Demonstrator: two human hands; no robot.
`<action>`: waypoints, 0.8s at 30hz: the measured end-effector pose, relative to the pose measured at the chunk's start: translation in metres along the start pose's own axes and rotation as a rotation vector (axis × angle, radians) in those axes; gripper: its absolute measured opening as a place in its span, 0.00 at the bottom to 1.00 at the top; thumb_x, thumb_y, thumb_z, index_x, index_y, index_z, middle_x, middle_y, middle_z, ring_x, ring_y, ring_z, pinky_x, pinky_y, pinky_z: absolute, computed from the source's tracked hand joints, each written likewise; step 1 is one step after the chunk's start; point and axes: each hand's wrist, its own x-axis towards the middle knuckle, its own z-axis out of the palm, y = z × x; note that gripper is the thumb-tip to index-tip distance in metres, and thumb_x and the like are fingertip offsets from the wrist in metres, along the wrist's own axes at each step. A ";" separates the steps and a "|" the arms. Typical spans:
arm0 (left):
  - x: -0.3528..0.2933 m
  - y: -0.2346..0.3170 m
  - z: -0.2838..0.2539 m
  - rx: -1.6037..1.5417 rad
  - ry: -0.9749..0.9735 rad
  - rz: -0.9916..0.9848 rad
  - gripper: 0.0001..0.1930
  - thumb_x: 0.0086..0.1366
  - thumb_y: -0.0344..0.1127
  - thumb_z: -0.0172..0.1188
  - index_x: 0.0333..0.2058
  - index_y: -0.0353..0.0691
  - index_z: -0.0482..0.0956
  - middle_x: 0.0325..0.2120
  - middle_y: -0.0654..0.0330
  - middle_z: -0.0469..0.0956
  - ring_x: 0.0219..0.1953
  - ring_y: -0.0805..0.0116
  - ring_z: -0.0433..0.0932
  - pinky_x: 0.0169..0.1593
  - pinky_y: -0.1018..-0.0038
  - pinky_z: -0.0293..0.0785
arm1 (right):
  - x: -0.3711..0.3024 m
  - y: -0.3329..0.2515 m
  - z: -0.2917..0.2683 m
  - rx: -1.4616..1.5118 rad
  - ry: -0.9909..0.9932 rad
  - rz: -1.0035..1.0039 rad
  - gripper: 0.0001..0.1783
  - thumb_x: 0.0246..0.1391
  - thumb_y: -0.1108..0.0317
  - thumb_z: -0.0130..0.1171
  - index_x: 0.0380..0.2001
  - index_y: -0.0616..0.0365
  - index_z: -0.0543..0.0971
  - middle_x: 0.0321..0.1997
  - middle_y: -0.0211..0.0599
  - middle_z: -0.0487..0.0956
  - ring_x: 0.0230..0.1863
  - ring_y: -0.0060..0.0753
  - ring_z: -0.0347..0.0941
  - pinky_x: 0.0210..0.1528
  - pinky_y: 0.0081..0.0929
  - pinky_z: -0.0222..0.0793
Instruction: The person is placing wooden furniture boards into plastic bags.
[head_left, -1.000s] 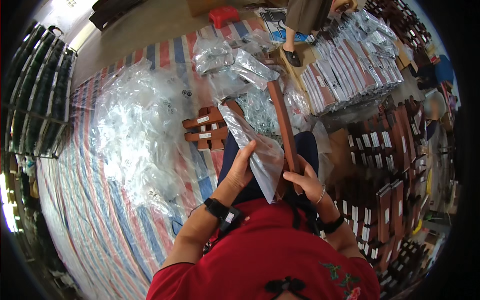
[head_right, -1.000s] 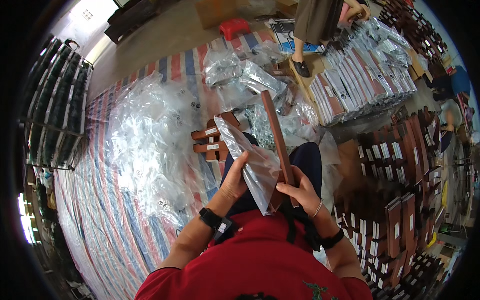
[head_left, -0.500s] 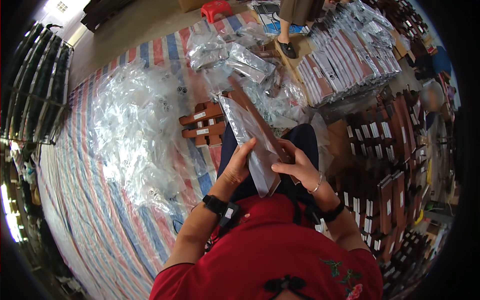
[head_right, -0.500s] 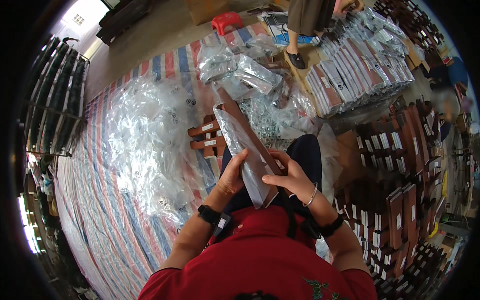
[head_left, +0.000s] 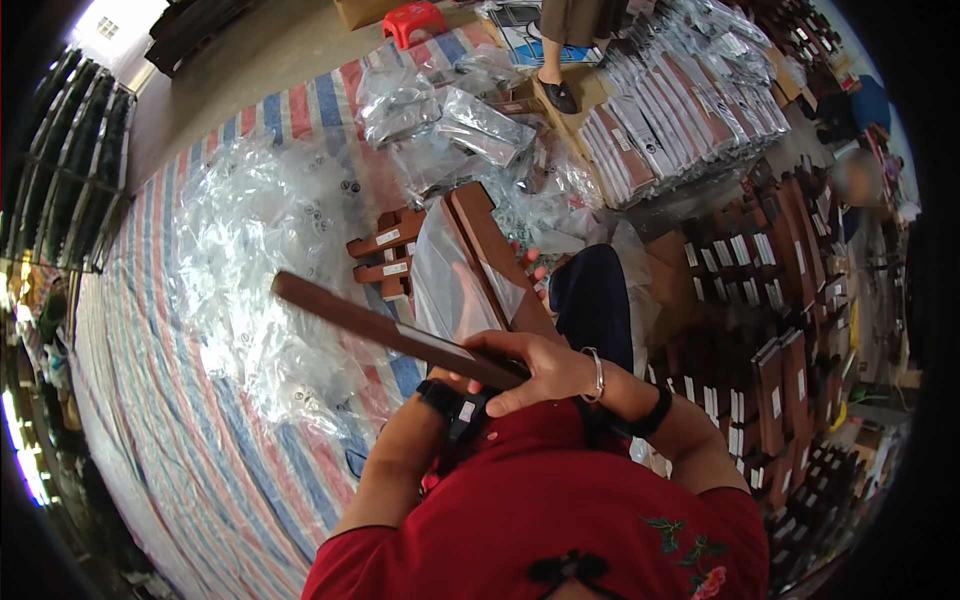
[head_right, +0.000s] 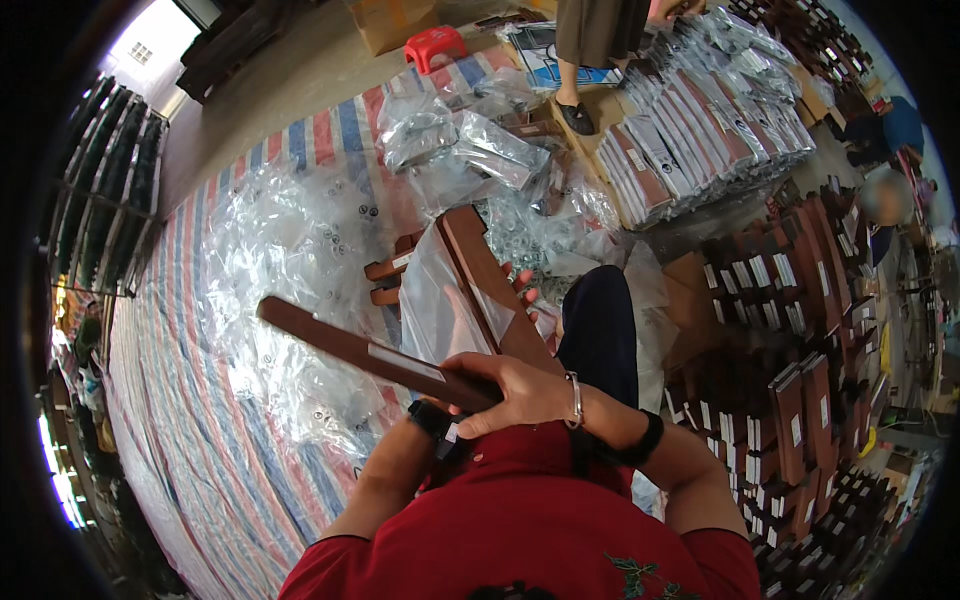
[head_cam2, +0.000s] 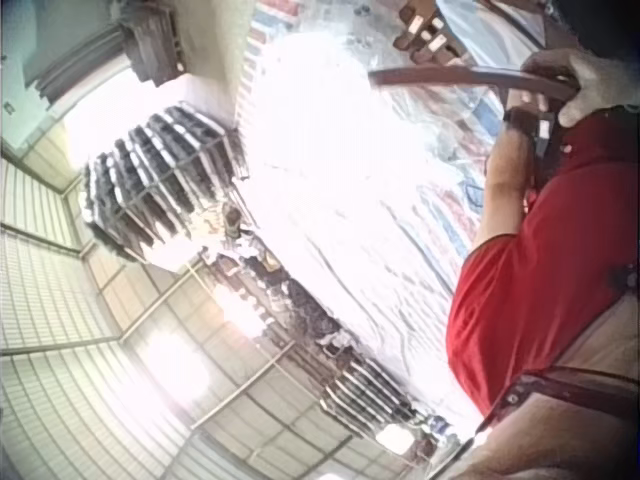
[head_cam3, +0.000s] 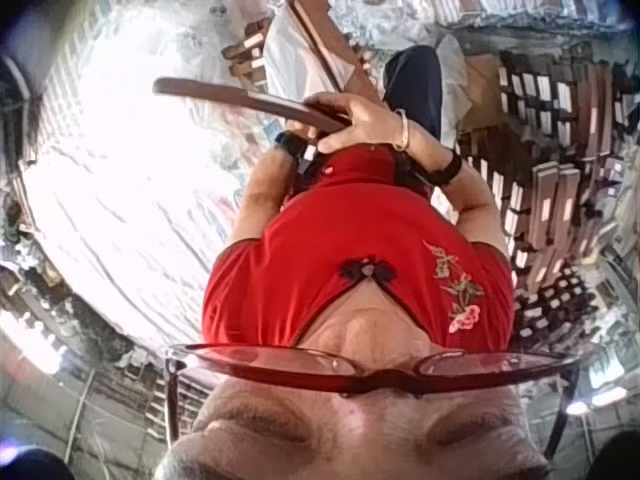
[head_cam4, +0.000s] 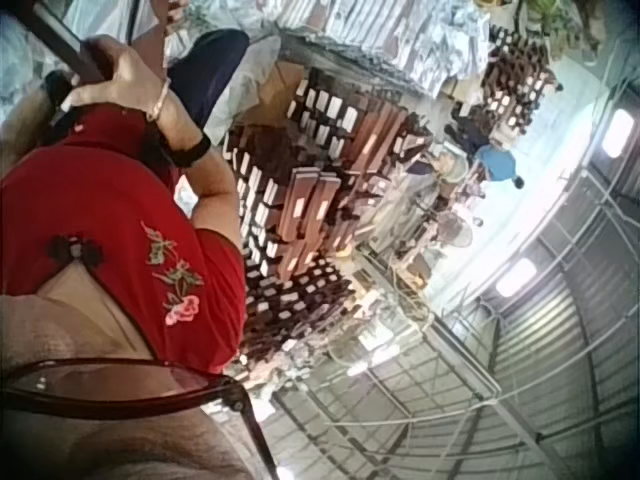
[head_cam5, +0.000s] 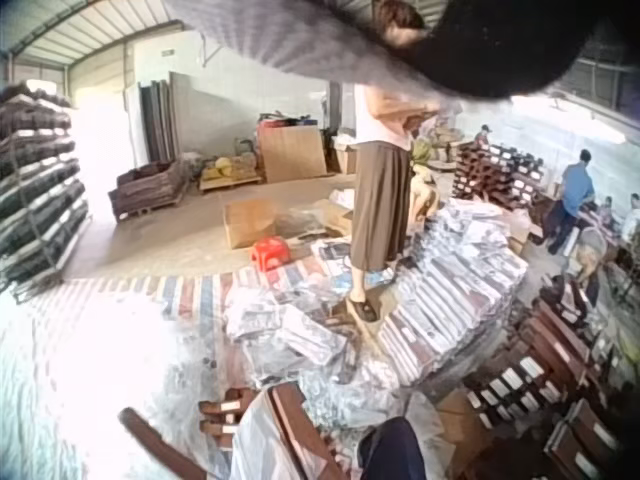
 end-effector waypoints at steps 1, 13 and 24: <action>0.002 0.001 0.011 0.050 0.034 0.029 0.44 0.59 0.74 0.37 0.62 0.44 0.58 0.57 0.51 0.66 0.57 0.55 0.68 0.55 0.58 0.70 | -0.004 -0.007 -0.004 -0.221 0.102 -0.098 0.41 0.42 0.65 0.71 0.59 0.62 0.63 0.48 0.35 0.74 0.51 0.25 0.70 0.57 0.25 0.63; -0.010 -0.004 0.032 0.026 0.043 0.003 0.36 0.64 0.63 0.47 0.62 0.44 0.60 0.57 0.58 0.67 0.59 0.61 0.67 0.60 0.61 0.67 | -0.040 0.056 -0.020 -0.649 0.953 -0.082 0.43 0.38 0.53 0.72 0.53 0.65 0.65 0.43 0.51 0.76 0.45 0.48 0.75 0.47 0.35 0.70; -0.011 -0.010 -0.003 0.025 0.201 0.013 0.33 0.64 0.62 0.46 0.60 0.46 0.61 0.55 0.57 0.69 0.56 0.57 0.69 0.56 0.59 0.71 | -0.052 0.081 -0.038 -0.258 0.896 -0.054 0.38 0.41 0.63 0.72 0.53 0.64 0.65 0.47 0.40 0.73 0.48 0.28 0.70 0.51 0.26 0.66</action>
